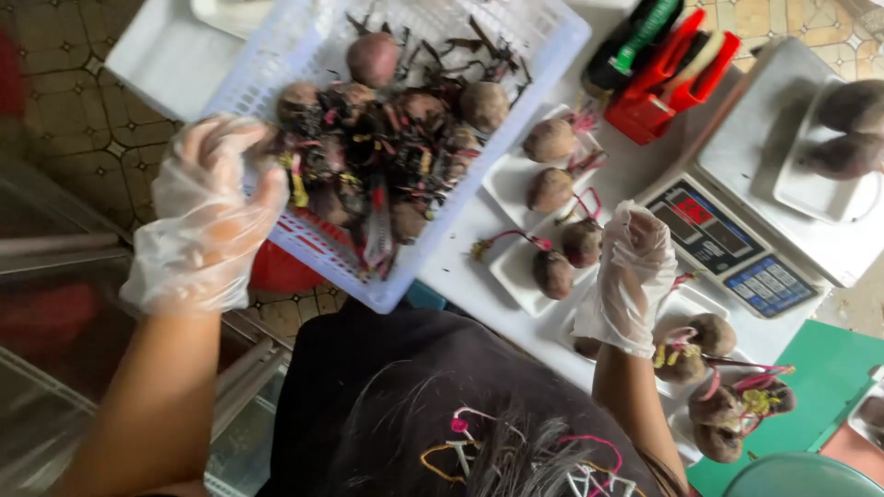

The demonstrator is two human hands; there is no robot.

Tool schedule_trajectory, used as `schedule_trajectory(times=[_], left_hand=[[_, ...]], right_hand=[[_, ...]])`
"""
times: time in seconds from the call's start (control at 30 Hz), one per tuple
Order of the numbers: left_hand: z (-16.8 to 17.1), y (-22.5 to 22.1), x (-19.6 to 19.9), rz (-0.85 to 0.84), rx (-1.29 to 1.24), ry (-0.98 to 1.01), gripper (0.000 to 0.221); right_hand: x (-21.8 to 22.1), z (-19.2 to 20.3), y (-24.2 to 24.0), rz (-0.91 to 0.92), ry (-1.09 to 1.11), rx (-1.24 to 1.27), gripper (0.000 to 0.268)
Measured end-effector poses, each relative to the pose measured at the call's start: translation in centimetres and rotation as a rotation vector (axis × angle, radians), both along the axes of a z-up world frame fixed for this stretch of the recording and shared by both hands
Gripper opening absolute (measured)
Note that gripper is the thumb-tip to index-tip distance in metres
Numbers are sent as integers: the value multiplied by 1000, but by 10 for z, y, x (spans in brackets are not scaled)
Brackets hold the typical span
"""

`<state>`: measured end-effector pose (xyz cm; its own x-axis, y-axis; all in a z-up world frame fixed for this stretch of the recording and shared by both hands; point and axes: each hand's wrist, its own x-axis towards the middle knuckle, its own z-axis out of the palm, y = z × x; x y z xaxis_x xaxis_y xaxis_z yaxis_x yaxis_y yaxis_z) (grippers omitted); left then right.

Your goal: A person wearing gloves is manually trimming stems and cleaning beets before placing them into a white plastic basket.

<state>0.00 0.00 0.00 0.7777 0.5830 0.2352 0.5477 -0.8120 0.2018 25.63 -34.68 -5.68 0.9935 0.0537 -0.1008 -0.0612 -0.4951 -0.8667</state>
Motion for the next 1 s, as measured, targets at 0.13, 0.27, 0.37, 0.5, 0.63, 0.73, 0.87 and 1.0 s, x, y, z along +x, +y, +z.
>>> schedule_trajectory(times=[0.13,0.27,0.37,0.5,0.63,0.73,0.87,1.0], left_hand=[[-36,50,5,-173,120,-116,36],[-68,82,21,-393,-53,-343,25],[-63,90,39,-478,-276,-214,27],[-53,98,84,-737,-270,-312,30],[-19,51,164,-944,-74,71,30],[-60,21,210,-1113,322,638,34],[-172,-11,309,-947,-107,9,46],[-96,-24,314,-801,-289,778,46]], right_hand=[[-53,4,71,394,-317,-65,17],[-118,-32,159,675,-463,-150,23],[-136,-120,187,662,-1252,-721,23],[-157,-232,201,589,-1224,-1104,27],[-171,-214,211,451,-538,-1054,34],[-151,24,247,-227,977,48,55],[-133,8,194,179,504,-400,51],[-134,-43,146,221,338,-367,70]])
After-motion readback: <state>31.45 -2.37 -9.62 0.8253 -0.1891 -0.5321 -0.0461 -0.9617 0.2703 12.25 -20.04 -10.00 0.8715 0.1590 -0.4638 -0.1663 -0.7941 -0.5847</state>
